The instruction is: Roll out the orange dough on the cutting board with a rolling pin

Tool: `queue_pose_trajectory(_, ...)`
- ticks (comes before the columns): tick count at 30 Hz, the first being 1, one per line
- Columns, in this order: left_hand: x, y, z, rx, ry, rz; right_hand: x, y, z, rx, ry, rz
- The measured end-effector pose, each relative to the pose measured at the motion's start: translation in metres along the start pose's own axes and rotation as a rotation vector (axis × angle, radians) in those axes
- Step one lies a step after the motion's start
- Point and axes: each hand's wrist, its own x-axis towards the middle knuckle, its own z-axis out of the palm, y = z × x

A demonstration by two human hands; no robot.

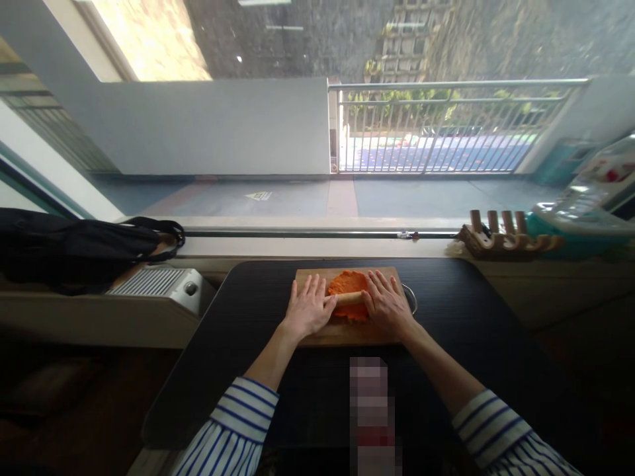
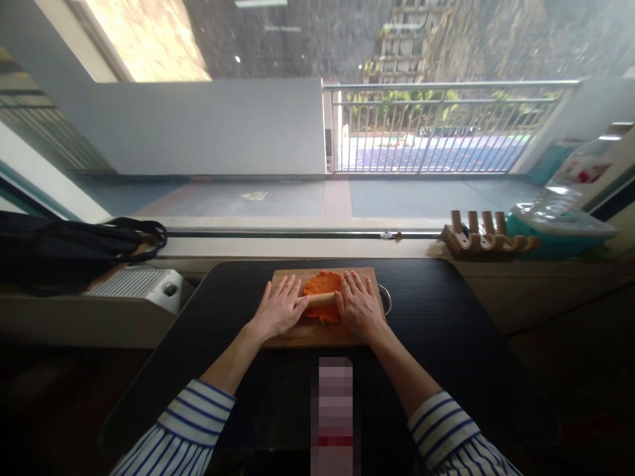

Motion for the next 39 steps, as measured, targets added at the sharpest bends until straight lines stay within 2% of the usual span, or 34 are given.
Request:
queue_pose_trajectory(4, -0.013, 0.004, 0.0, -0.009, -0.02, 0.02, -0.015, 0.001, 0.003, 0.002, 0.037, -0.02)
queue_pose_trajectory(10, -0.041, 0.009, 0.009, 0.02, 0.026, 0.061, -0.044, -0.001, 0.003, -0.005, 0.077, -0.066)
queue_pose_trajectory(13, -0.043, 0.009, 0.012, 0.035, 0.043, 0.07, -0.047, -0.001, 0.001, 0.001, 0.065, -0.066)
queue_pose_trajectory(23, 0.004, -0.001, 0.002, 0.029, 0.044, 0.028, 0.0, 0.003, 0.0, 0.007, -0.05, 0.005)
queue_pose_trajectory(31, 0.036, -0.008, 0.002, 0.026, 0.088, 0.001, 0.032, 0.007, -0.002, -0.023, -0.063, 0.006)
queue_pose_trajectory(39, 0.072, -0.017, -0.009, -0.035, 0.025, -0.033, 0.071, 0.013, -0.001, 0.015, -0.181, 0.075)
